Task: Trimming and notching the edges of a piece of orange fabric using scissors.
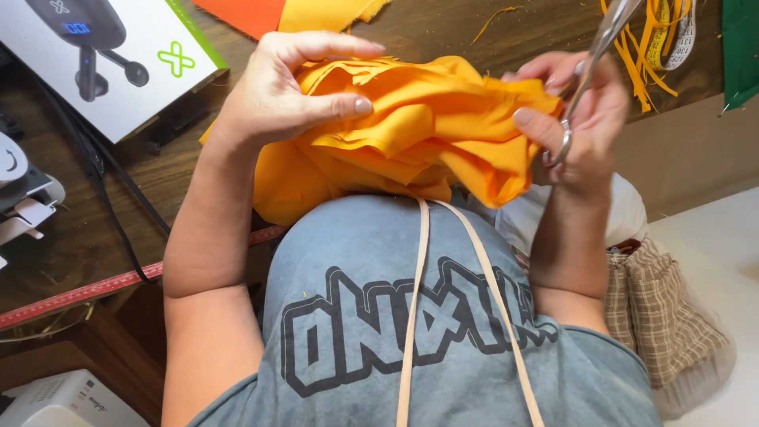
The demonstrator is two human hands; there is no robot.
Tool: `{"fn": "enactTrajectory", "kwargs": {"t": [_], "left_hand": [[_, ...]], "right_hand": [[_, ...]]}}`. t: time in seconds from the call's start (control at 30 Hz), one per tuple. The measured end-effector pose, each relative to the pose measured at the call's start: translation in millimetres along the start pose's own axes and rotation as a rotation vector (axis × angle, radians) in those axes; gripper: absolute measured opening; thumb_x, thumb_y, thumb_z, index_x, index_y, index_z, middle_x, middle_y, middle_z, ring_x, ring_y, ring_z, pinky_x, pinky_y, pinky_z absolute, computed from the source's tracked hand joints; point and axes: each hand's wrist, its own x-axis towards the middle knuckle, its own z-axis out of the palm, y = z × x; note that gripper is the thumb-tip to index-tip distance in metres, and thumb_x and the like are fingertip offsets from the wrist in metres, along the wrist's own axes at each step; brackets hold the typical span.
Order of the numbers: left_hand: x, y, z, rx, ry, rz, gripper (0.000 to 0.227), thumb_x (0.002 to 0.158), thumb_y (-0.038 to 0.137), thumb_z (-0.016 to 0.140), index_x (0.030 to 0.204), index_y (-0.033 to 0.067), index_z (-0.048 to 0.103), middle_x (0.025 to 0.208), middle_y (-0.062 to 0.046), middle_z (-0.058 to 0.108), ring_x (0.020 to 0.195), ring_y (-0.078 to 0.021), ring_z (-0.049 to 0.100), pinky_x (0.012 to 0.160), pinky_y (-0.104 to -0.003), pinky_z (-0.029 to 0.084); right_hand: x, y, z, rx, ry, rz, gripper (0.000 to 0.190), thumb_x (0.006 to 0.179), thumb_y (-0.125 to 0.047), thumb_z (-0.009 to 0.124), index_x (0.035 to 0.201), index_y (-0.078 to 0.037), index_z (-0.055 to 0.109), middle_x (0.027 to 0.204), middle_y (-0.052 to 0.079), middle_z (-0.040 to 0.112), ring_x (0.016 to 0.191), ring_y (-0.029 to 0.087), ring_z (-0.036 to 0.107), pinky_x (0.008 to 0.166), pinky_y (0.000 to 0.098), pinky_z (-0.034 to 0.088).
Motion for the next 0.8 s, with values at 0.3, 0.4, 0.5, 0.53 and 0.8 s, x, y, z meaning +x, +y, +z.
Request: {"fn": "enactTrajectory", "kwargs": {"t": [0.3,0.4,0.5,0.53,0.8], "left_hand": [[2,-22,8,-0.057,0.136,0.059,0.012,0.104,0.008,0.074,0.111,-0.0007,0.074,0.102,-0.005,0.073,0.094,-0.0075,0.062,0.085,-0.022,0.052],[0,-14,10,-0.076,0.168,-0.024,0.011,0.105,0.013,0.071,0.099,0.0039,0.074,0.084,0.005,0.062,0.078,-0.0020,0.051,0.067,-0.020,0.044],[-1,-12,14,-0.244,0.191,0.042,0.021,0.104,0.007,0.067,0.125,0.0032,0.064,0.127,-0.008,0.067,0.117,-0.0117,0.063,0.105,-0.024,0.053],[-2,-10,15,-0.246,0.194,0.041,0.021,0.104,0.007,0.067,0.125,0.0032,0.064,0.127,-0.008,0.067,0.117,-0.0117,0.063,0.105,-0.024,0.053],[-2,-19,16,-0.341,0.245,-0.101,0.011,0.103,0.015,0.072,0.101,0.0111,0.063,0.083,0.006,0.060,0.072,0.0005,0.053,0.063,-0.015,0.045]], "right_hand": [[45,-63,40,-0.260,-0.207,-0.019,0.045,0.090,0.009,0.079,0.108,-0.010,0.043,0.125,0.019,0.061,0.124,0.029,0.069,0.113,0.0319,0.058],[53,-43,38,-0.287,-0.290,0.005,0.051,0.086,0.014,0.084,0.108,-0.007,0.043,0.122,0.019,0.061,0.115,0.028,0.070,0.107,0.0361,0.060],[54,-29,38,-0.275,-0.197,0.072,0.051,0.084,0.010,0.088,0.105,-0.009,0.046,0.118,0.015,0.062,0.104,0.023,0.074,0.094,0.0277,0.063],[53,-26,38,-0.276,-0.200,0.073,0.051,0.084,0.010,0.088,0.105,-0.009,0.046,0.118,0.015,0.062,0.104,0.023,0.074,0.094,0.0277,0.063],[51,-14,36,-0.159,-0.134,0.081,0.051,0.081,0.012,0.086,0.104,-0.012,0.047,0.111,0.016,0.063,0.092,0.021,0.073,0.086,0.0284,0.064]]}}
